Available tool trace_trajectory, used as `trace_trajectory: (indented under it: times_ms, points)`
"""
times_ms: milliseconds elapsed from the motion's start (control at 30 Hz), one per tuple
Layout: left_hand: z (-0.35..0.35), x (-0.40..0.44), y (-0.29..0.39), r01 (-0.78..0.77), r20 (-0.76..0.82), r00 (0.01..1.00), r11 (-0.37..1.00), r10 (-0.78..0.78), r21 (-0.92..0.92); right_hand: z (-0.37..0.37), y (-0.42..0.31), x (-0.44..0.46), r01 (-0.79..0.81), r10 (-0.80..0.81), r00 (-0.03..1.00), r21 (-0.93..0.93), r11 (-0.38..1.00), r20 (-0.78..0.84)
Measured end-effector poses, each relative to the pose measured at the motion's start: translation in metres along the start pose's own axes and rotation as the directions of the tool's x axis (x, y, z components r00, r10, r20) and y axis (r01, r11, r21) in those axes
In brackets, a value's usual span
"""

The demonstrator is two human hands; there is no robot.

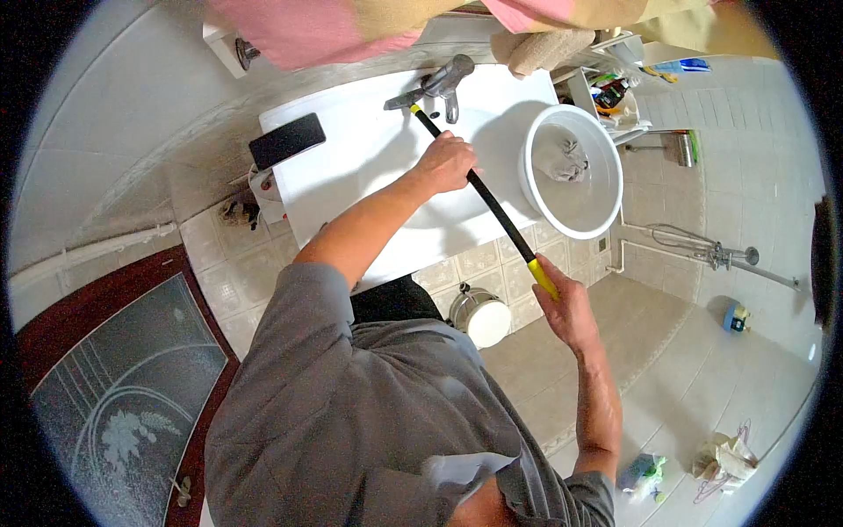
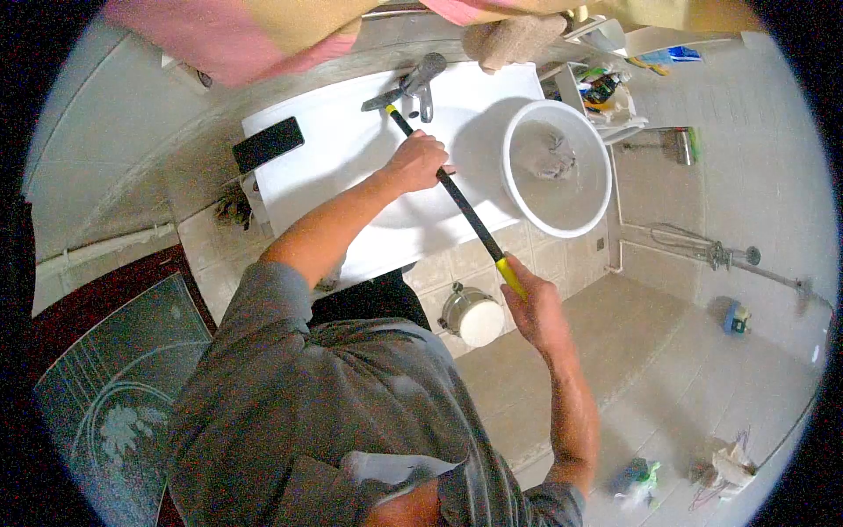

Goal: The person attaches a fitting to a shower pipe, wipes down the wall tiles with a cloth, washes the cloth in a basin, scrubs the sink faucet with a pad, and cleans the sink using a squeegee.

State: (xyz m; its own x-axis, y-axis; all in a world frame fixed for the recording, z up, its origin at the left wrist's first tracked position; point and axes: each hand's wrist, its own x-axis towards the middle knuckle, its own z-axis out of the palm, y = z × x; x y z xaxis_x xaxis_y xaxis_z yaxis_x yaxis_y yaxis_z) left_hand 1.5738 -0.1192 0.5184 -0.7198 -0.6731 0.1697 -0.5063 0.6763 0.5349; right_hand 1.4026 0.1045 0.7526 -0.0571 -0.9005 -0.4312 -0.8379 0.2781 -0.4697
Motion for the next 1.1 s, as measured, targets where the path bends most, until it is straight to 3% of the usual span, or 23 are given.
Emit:
trace_trajectory:
  times_ms: [267, 333, 467, 633, 733, 833, 1100]
  points:
    - [0.004, 0.001, -0.001, -0.011, -0.008, 1.000, 1.000, 0.011, -0.012, -0.006, -0.003, 0.002, -0.011, 0.014, 0.999, -0.063, 0.998, 0.038]
    - [0.002, 0.000, -0.004, -0.016, 0.022, 1.000, 1.000, 0.016, 0.007, -0.007, -0.009, 0.002, -0.108, 0.110, 0.991, -0.021, 0.994, 0.073]
    - [0.001, 0.000, -0.005, -0.011, 0.002, 1.000, 1.000, 0.011, -0.016, -0.003, -0.008, 0.001, -0.036, 0.038, 0.998, -0.050, 0.998, 0.046]
    - [-0.003, -0.002, -0.007, -0.053, 0.003, 0.999, 0.999, 0.053, -0.009, -0.003, -0.024, 0.001, -0.149, 0.147, 0.985, 0.019, 0.989, 0.092]
    - [-0.003, -0.001, -0.011, -0.049, 0.000, 0.999, 0.999, 0.049, -0.020, 0.003, -0.014, 0.005, -0.033, 0.032, 0.999, 0.008, 0.999, 0.041]
    - [-0.008, 0.000, -0.014, -0.045, -0.032, 0.998, 0.999, 0.045, -0.008, -0.001, -0.035, 0.004, -0.139, 0.136, 0.986, 0.032, 0.990, 0.094]
    - [-0.018, 0.000, -0.022, -0.070, -0.063, 0.996, 0.996, 0.066, -0.052, -0.012, -0.060, 0.006, -0.038, 0.038, 0.999, -0.030, 0.999, 0.022]
